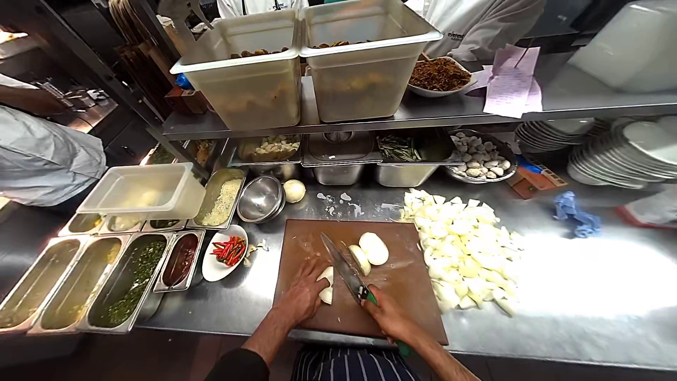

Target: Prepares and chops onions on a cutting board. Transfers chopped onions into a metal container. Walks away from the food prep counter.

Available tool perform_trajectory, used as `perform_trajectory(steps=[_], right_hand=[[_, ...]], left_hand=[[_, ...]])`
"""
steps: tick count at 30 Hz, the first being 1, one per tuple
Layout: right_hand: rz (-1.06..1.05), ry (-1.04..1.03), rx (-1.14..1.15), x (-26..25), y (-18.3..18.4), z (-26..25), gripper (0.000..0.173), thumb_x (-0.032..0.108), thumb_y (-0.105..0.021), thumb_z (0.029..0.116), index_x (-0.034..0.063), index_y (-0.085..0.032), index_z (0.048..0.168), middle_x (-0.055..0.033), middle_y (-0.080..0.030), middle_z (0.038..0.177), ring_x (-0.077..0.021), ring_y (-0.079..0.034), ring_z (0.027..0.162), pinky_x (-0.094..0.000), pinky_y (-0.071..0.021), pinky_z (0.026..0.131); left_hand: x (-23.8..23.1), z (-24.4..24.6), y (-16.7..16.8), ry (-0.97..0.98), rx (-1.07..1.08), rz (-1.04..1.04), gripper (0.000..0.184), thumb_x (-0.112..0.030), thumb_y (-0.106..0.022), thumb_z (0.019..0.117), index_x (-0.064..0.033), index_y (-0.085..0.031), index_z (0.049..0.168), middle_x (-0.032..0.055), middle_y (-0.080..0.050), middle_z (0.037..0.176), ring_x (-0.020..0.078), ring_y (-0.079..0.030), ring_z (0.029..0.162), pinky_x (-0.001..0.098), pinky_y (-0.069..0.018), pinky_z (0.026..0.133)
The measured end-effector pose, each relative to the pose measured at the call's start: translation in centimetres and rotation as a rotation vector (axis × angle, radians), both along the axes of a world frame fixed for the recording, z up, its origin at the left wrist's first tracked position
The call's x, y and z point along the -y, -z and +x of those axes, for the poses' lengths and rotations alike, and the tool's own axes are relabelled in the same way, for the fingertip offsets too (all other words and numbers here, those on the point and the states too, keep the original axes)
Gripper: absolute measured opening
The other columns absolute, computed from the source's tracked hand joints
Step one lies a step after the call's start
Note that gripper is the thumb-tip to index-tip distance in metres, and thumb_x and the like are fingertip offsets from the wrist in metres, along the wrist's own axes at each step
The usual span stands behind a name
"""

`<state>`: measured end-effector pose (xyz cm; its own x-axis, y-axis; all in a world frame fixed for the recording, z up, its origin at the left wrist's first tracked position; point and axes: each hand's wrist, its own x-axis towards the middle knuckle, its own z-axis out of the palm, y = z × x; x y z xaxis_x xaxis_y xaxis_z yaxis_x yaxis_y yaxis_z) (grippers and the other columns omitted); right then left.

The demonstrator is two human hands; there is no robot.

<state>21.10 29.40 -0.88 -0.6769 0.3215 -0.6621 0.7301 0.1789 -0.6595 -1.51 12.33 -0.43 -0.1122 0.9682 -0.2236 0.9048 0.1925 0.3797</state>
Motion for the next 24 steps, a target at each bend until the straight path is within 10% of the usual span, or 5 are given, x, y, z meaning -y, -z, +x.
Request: perform_trajectory(steps=[3, 6, 10, 15, 24], right_hand=[[0.178, -0.029, 0.031, -2.3, -0.1, 0.8, 0.038, 0.04, -0.05, 0.1045, 0.0098, -0.057, 0.127, -0.0165, -0.066, 0.093, -0.0311, -0.067, 0.072, -0.0517, -0.0567, 0.066], [0.356, -0.121, 0.067, -4.0, -1.2, 1.1, 0.038, 0.038, -0.049, 0.1037, 0.0084, -0.058, 0.125, -0.0187, -0.069, 0.102, -0.0361, -0.069, 0.096, -0.058, -0.0548, 0.084], [0.466, -0.208, 0.126, -2.7, -3.5, 1.7, 0.039, 0.039, -0.044, 0.1058, 0.0105, -0.057, 0.129, -0.0179, -0.071, 0.104, -0.0369, -0.07, 0.101, -0.0573, -0.0553, 0.087], [0.526, -0.237, 0.077, 0.2, -3.2, 3.5, 0.038, 0.038, -0.038, 0.1078, 0.0137, -0.052, 0.133, -0.016, -0.071, 0.096, -0.0369, -0.072, 0.093, -0.0552, -0.057, 0.082], [0.511, -0.418, 0.242, 2.8, -8.7, 3.4, 0.035, 0.032, -0.037, 0.1082, 0.0138, -0.052, 0.134, -0.0184, -0.071, 0.104, -0.04, -0.072, 0.1, -0.0574, -0.0568, 0.081]], left_hand=[[-1.1, -0.7, 0.4, 0.088, -0.027, -0.071, 0.041, -0.045, -0.066, 0.0954, -0.0128, -0.07, 0.12, 0.0025, -0.044, 0.16, 0.0307, -0.021, 0.157, 0.0589, -0.0109, 0.127], [-0.9, -0.3, 0.3, -0.039, 0.006, -0.113, 0.055, -0.058, -0.064, 0.0924, -0.0157, -0.068, 0.127, 0.0049, -0.057, 0.146, 0.0276, -0.044, 0.144, 0.0489, -0.035, 0.12], [2.3, 1.9, 0.3, -0.25, 0.127, -0.116, 0.048, -0.041, -0.062, 0.097, -0.0252, -0.063, 0.142, 0.0082, -0.056, 0.148, 0.03, -0.047, 0.14, 0.0458, -0.0406, 0.117], [1.1, 5.0, 0.5, -0.568, 0.251, -0.091, 0.044, -0.041, -0.077, 0.0849, -0.0259, -0.073, 0.127, 0.0096, -0.061, 0.129, 0.0237, -0.059, 0.122, 0.0392, -0.0504, 0.106], [-3.2, 5.0, -0.8, -0.494, 0.208, -0.183, 0.039, -0.035, -0.073, 0.0887, -0.017, -0.072, 0.124, 0.0134, -0.062, 0.135, 0.0306, -0.055, 0.131, 0.0455, -0.0431, 0.114]])
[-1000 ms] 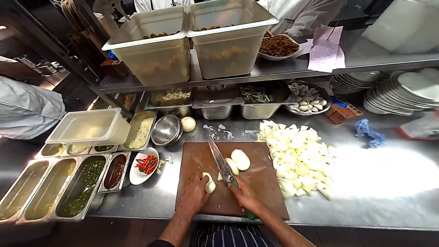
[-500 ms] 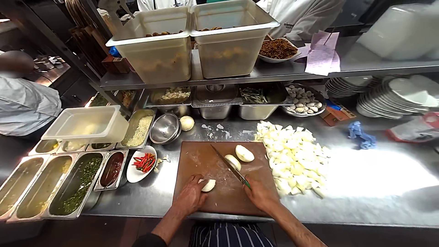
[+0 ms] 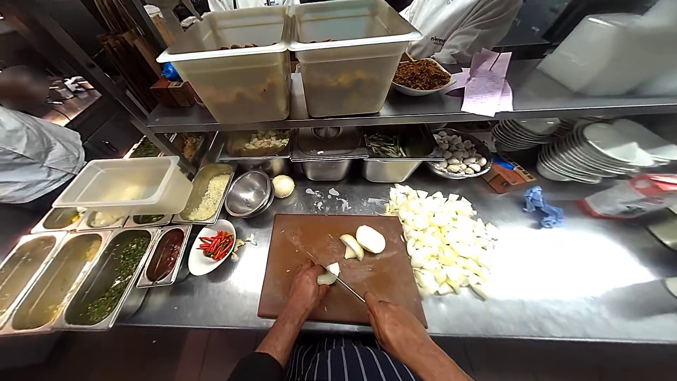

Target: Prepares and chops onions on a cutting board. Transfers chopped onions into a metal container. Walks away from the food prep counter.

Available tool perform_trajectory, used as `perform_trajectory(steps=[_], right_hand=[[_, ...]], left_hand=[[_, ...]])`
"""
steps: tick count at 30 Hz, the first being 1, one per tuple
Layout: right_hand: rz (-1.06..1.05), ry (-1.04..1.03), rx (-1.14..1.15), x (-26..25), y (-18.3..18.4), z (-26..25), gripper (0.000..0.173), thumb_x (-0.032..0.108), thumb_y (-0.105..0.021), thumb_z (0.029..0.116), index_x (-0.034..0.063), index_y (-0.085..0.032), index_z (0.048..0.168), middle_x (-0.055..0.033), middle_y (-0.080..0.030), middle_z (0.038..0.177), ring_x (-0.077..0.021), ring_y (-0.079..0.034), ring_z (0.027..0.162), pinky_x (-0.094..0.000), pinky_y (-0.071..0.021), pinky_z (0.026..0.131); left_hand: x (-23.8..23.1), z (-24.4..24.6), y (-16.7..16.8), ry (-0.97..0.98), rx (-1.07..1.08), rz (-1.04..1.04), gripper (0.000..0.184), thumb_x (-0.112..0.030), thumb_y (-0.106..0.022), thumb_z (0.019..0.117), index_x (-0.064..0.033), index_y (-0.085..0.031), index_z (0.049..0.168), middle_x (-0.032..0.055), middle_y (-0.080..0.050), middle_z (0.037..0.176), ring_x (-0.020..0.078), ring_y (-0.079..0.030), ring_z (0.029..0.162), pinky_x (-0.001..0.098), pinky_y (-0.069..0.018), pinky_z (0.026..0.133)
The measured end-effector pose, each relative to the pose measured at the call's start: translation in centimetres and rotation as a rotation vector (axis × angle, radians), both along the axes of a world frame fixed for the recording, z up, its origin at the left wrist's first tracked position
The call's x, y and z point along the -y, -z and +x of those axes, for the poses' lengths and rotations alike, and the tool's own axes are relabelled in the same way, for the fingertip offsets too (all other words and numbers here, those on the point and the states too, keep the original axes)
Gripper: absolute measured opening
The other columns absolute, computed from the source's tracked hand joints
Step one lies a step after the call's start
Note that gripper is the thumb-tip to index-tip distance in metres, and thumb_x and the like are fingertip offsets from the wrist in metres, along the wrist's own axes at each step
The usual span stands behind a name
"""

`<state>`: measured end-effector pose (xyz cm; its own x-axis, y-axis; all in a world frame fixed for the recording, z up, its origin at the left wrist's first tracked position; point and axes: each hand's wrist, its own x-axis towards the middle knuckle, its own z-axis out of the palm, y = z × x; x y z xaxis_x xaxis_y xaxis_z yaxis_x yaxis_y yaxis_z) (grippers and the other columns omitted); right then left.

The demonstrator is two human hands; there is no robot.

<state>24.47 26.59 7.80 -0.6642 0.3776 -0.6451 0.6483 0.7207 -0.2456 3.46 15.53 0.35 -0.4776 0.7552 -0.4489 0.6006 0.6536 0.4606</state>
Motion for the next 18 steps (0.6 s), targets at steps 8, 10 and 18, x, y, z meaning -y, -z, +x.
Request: perform_trajectory(steps=[8, 10, 18], right_hand=[[-0.019, 0.037, -0.005, 0.5, 2.7, -1.0, 0.034, 0.027, -0.036, 0.1081, 0.0139, -0.05, 0.136, -0.0187, -0.071, 0.103, -0.0402, -0.071, 0.1, -0.0583, -0.057, 0.081], [-0.028, 0.042, -0.103, 0.1, 5.8, -1.3, 0.035, 0.032, -0.035, 0.1085, 0.0131, -0.051, 0.133, -0.018, -0.071, 0.1, -0.0394, -0.072, 0.097, -0.0573, -0.0571, 0.082], [-0.053, -0.005, -0.096, 0.8, 1.5, -0.7, 0.035, 0.033, -0.037, 0.1084, 0.0116, -0.05, 0.133, -0.0181, -0.071, 0.098, -0.0386, -0.072, 0.097, -0.056, -0.0565, 0.082]], left_hand=[[0.6, 0.7, 0.6, -0.02, -0.005, 0.043, 0.042, -0.031, -0.076, 0.0873, -0.016, -0.072, 0.127, 0.0135, -0.061, 0.136, 0.0296, -0.054, 0.132, 0.043, -0.0428, 0.115], [1.1, 1.1, 0.9, -0.035, -0.003, 0.071, 0.045, -0.031, -0.076, 0.0858, -0.0186, -0.072, 0.129, 0.0121, -0.059, 0.139, 0.0275, -0.053, 0.133, 0.041, -0.0434, 0.115], [2.9, 3.6, 2.3, -0.166, -0.004, 0.185, 0.043, -0.035, -0.069, 0.0907, -0.0137, -0.07, 0.128, 0.011, -0.067, 0.125, 0.0241, -0.065, 0.118, 0.0406, -0.0522, 0.105]])
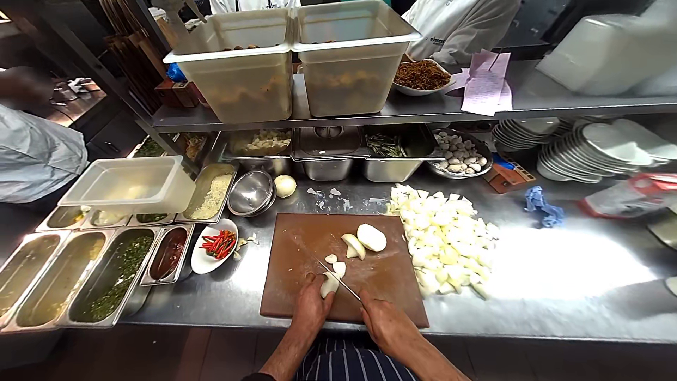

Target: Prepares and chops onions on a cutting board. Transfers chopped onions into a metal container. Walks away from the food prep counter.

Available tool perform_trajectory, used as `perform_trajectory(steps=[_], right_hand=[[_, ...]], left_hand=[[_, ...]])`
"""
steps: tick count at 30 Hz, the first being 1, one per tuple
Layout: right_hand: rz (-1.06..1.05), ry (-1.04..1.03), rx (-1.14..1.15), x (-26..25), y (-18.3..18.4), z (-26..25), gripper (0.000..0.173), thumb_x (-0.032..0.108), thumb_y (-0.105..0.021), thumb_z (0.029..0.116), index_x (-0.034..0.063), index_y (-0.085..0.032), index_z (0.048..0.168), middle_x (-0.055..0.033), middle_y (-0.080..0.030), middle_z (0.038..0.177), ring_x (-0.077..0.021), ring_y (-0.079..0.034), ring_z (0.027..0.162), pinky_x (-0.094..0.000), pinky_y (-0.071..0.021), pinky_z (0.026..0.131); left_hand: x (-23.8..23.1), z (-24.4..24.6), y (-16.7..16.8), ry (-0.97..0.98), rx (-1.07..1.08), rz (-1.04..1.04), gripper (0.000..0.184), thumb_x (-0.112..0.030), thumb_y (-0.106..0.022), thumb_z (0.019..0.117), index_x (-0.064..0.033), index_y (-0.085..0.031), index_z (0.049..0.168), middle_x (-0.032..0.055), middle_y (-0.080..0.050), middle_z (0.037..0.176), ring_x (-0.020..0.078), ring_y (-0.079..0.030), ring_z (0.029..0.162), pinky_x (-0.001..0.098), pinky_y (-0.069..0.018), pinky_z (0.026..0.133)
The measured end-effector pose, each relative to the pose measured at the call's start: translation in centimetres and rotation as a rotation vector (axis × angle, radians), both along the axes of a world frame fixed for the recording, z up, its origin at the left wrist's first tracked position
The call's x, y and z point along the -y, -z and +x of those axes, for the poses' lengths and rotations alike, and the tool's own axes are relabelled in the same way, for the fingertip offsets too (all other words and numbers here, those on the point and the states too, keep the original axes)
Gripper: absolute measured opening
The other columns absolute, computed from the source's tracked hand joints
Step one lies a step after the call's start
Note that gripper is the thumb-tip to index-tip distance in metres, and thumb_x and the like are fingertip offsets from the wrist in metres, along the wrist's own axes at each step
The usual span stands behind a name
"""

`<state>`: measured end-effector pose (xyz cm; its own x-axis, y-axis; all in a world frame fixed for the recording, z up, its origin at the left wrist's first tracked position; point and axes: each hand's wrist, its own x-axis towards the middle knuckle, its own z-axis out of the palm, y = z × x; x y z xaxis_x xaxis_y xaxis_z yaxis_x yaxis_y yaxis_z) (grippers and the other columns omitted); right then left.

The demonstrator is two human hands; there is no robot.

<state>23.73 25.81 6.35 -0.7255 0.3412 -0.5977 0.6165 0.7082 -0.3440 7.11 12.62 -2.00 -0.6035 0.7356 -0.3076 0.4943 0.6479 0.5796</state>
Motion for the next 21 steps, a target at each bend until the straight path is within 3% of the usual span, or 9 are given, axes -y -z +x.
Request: perform_trajectory(steps=[4, 8, 12, 16, 19, 21], right_hand=[[0.006, -0.023, 0.111, 0.6, -1.4, -0.5, 0.034, 0.03, -0.04, 0.1075, 0.0124, -0.048, 0.135, -0.019, -0.071, 0.1, -0.0401, -0.072, 0.099, -0.0569, -0.0565, 0.082], [-0.007, 0.019, 0.035, 1.1, 3.0, -1.3, 0.034, 0.029, -0.038, 0.1073, 0.0128, -0.049, 0.135, -0.0182, -0.071, 0.099, -0.0391, -0.072, 0.097, -0.0563, -0.0573, 0.081], [-0.062, 0.059, -0.1, 0.4, 5.2, -1.5, 0.035, 0.033, -0.037, 0.1087, 0.0118, -0.051, 0.133, -0.0174, -0.07, 0.1, -0.0375, -0.072, 0.097, -0.0558, -0.0568, 0.083], [-0.031, 0.004, -0.106, 0.1, 1.9, -1.2, 0.035, 0.034, -0.037, 0.1087, 0.0111, -0.052, 0.13, -0.0171, -0.07, 0.096, -0.0381, -0.072, 0.094, -0.056, -0.0567, 0.081], [-0.038, -0.05, 0.059, 0.5, -2.0, -2.1, 0.033, 0.029, -0.041, 0.1076, 0.011, -0.049, 0.135, -0.0203, -0.07, 0.102, -0.0414, -0.07, 0.1, -0.0587, -0.056, 0.083], [-0.051, -0.044, 0.079, 0.6, -1.4, -2.7, 0.034, 0.027, -0.041, 0.1074, 0.0103, -0.049, 0.136, -0.0211, -0.07, 0.105, -0.0417, -0.07, 0.102, -0.0591, -0.0558, 0.084]], left_hand=[[-1.2, 0.9, -0.7, -0.059, -0.027, -0.071, 0.048, -0.042, -0.066, 0.0904, -0.0089, -0.07, 0.124, 0.0127, -0.068, 0.123, 0.0259, -0.067, 0.114, 0.0431, -0.0542, 0.101], [-0.7, 0.9, 0.0, -0.071, -0.044, -0.035, 0.047, -0.044, -0.067, 0.0907, -0.0103, -0.071, 0.123, 0.0108, -0.071, 0.119, 0.0236, -0.069, 0.111, 0.0407, -0.0554, 0.1], [0.5, -0.3, 0.0, -0.047, -0.001, 0.028, 0.036, -0.025, -0.071, 0.092, -0.0134, -0.072, 0.126, 0.012, -0.062, 0.133, 0.023, -0.063, 0.121, 0.0378, -0.0528, 0.105], [1.5, -2.4, 0.8, 0.06, -0.084, 0.079, 0.027, -0.022, -0.067, 0.0952, -0.0092, -0.073, 0.118, 0.0095, -0.068, 0.128, 0.0228, -0.064, 0.122, 0.0397, -0.0501, 0.108], [1.2, -2.7, 0.8, 0.074, -0.092, 0.095, 0.025, -0.023, -0.067, 0.0953, -0.0091, -0.075, 0.115, 0.0093, -0.07, 0.124, 0.0237, -0.065, 0.12, 0.0402, -0.0501, 0.108], [1.1, -2.8, 1.2, 0.069, -0.106, 0.128, 0.024, -0.022, -0.067, 0.0946, -0.0103, -0.076, 0.114, 0.0081, -0.071, 0.123, 0.0229, -0.065, 0.12, 0.0396, -0.0502, 0.108]])
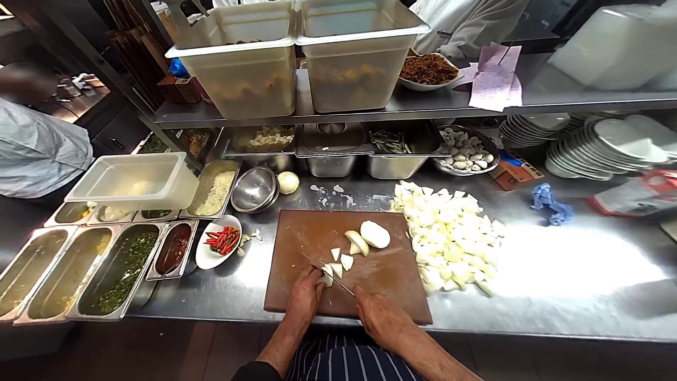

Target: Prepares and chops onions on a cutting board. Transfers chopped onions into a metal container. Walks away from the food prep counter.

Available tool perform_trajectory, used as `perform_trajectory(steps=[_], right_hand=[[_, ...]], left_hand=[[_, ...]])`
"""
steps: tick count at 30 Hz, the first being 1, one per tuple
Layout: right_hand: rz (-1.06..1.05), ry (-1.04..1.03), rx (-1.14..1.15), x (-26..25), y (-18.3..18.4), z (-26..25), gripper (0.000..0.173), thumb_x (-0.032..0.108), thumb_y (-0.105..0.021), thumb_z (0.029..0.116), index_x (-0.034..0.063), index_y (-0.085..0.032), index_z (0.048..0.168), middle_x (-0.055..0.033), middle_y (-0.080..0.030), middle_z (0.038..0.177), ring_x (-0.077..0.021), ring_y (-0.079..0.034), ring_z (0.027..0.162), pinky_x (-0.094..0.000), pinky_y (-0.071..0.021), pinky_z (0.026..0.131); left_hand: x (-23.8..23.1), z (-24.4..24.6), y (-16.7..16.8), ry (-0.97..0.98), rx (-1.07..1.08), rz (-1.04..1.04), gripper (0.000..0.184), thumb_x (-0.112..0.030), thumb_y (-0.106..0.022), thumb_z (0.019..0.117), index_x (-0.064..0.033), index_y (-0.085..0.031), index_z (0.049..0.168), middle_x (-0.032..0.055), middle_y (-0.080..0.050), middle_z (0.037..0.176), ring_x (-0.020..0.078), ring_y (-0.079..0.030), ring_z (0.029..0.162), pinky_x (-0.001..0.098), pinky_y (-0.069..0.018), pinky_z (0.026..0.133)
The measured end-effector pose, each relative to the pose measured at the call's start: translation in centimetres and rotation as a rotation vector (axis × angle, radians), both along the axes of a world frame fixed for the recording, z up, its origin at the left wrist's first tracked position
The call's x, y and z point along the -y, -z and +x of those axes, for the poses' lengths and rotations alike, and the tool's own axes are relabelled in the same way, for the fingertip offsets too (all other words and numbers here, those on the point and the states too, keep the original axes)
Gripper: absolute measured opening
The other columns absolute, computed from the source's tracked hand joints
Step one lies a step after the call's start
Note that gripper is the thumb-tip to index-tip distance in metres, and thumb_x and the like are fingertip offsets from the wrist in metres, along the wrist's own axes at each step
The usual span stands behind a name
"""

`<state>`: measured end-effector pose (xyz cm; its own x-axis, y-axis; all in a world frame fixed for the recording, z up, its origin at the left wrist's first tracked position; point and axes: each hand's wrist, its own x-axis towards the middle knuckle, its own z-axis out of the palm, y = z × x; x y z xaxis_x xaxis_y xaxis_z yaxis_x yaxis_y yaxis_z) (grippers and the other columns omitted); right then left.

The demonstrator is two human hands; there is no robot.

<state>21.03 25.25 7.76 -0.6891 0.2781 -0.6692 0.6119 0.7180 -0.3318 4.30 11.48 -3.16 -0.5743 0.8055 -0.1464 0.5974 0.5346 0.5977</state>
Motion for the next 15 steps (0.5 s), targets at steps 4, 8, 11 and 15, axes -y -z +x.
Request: perform_trajectory(steps=[4, 8, 11, 15], right_hand=[[0.006, 0.015, -0.187, -0.3, 6.6, -0.2, 0.034, 0.032, -0.037, 0.1085, 0.0102, -0.053, 0.13, -0.0179, -0.07, 0.104, -0.0378, -0.071, 0.1, -0.0558, -0.057, 0.084], [0.007, 0.01, -0.223, -0.4, 5.3, 0.4, 0.035, 0.033, -0.036, 0.1088, 0.0108, -0.053, 0.129, -0.017, -0.07, 0.098, -0.0371, -0.071, 0.096, -0.0549, -0.0567, 0.083], [-0.005, -0.017, -0.074, 0.2, 0.8, 0.1, 0.034, 0.032, -0.039, 0.1081, 0.0106, -0.051, 0.132, -0.0183, -0.07, 0.1, -0.0389, -0.071, 0.099, -0.0562, -0.0562, 0.084], [-0.037, -0.005, -0.08, 0.5, 3.9, -0.9, 0.033, 0.03, -0.04, 0.107, 0.0105, -0.05, 0.132, -0.019, -0.07, 0.103, -0.0392, -0.071, 0.1, -0.0573, -0.0567, 0.083]], left_hand=[[0.4, 0.5, 0.5, -0.007, 0.012, 0.0, 0.027, -0.021, -0.067, 0.0939, -0.0107, -0.075, 0.118, 0.0081, -0.069, 0.127, 0.0206, -0.064, 0.121, 0.0369, -0.0508, 0.108], [1.2, 1.3, -0.3, 0.029, 0.022, -0.071, 0.034, -0.02, -0.065, 0.0953, -0.0079, -0.071, 0.126, 0.0118, -0.067, 0.129, 0.0234, -0.065, 0.12, 0.0379, -0.0514, 0.107], [0.9, 1.6, -0.1, 0.036, -0.036, -0.089, 0.034, -0.029, -0.065, 0.098, -0.0049, -0.071, 0.12, 0.0127, -0.07, 0.121, 0.0249, -0.068, 0.114, 0.0395, -0.0539, 0.103], [0.3, 2.1, 0.4, -0.043, -0.055, -0.073, 0.035, -0.035, -0.065, 0.0975, -0.0043, -0.073, 0.111, 0.0112, -0.073, 0.111, 0.0234, -0.071, 0.104, 0.0396, -0.0568, 0.097]])
